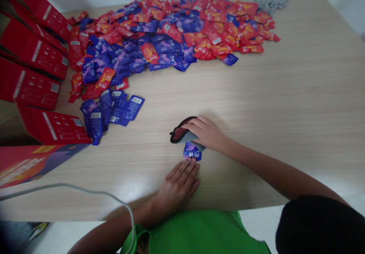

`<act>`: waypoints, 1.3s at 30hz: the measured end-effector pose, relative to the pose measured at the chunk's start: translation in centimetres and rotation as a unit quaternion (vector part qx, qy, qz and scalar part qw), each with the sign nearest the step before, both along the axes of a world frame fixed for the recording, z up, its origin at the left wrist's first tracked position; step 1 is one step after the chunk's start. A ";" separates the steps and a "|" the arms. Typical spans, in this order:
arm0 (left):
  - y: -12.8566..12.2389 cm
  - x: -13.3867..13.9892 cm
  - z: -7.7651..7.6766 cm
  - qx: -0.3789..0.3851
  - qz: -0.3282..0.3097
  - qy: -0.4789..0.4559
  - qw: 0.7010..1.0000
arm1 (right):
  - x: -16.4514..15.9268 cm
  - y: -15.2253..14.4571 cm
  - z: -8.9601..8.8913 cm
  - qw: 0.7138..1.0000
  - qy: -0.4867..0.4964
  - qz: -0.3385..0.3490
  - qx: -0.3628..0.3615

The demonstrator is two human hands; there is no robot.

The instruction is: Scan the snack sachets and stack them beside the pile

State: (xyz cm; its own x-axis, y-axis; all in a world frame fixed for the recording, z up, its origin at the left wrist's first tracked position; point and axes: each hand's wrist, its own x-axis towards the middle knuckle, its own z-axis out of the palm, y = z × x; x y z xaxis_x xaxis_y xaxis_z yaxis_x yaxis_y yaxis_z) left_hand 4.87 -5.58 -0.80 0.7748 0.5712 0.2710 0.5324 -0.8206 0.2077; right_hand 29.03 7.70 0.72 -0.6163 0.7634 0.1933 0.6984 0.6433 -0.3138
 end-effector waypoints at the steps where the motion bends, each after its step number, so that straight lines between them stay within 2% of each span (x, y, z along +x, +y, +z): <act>1: 0.0 0.0 0.0 0.003 0.000 0.001 1.000 | 0.5 1.2 0.4 1.000 -0.009 -0.012 0.010; 3: 0.1 0.0 0.0 0.004 0.001 0.000 1.000 | 1.4 2.9 1.6 0.998 -0.013 -0.048 0.032; 5: 0.2 0.0 0.1 0.003 0.004 -0.003 1.000 | 1.6 2.9 3.0 0.993 0.022 -0.094 0.061; 7: 0.2 0.1 0.2 0.000 0.003 -0.007 1.000 | 1.0 1.1 4.2 0.987 0.081 -0.111 0.087; 8: 0.2 0.1 0.3 -0.003 0.004 -0.011 1.000 | 0.5 -0.3 4.5 0.986 0.101 -0.096 0.088; 11: 0.1 0.0 0.5 -0.026 -0.013 0.010 1.000 | -1.6 -4.9 3.8 0.996 0.079 0.021 0.032; 14: 0.0 -0.1 0.6 -0.053 -0.015 0.023 0.998 | -2.7 -7.2 1.6 0.998 0.038 0.050 -0.030; 16: 0.1 0.0 0.6 -0.048 -0.004 0.009 0.999 | -2.4 -6.4 0.3 0.998 0.028 0.025 -0.049; 19: 0.3 0.2 0.4 -0.018 -0.006 0.008 1.000 | -1.1 -3.1 -0.5 0.999 0.018 0.000 -0.028; 23: 0.2 0.1 0.2 0.002 -0.007 0.017 1.000 | 1.3 1.7 0.3 0.999 -0.005 -0.045 0.016; 26: 0.8 0.0 0.6 -0.004 -0.014 0.007 1.000 | 3.3 3.2 1.5 0.991 0.014 -0.124 0.050; 29: 2.6 0.2 1.8 -0.035 -0.020 -0.029 0.999 | 5.0 2.4 2.5 0.961 0.110 -0.237 0.089; 32: 5.8 1.1 2.9 -0.063 -0.007 -0.051 0.997 | 6.3 0.3 2.8 0.909 0.201 -0.350 0.103; 37: 11.4 3.6 3.5 -0.078 0.125 -0.029 0.989 | 8.0 -3.2 1.2 0.840 0.279 -0.462 0.061; 39: 12.6 4.7 3.5 -0.083 0.134 0.002 0.987 | 8.6 -4.3 0.3 0.820 0.289 -0.493 0.042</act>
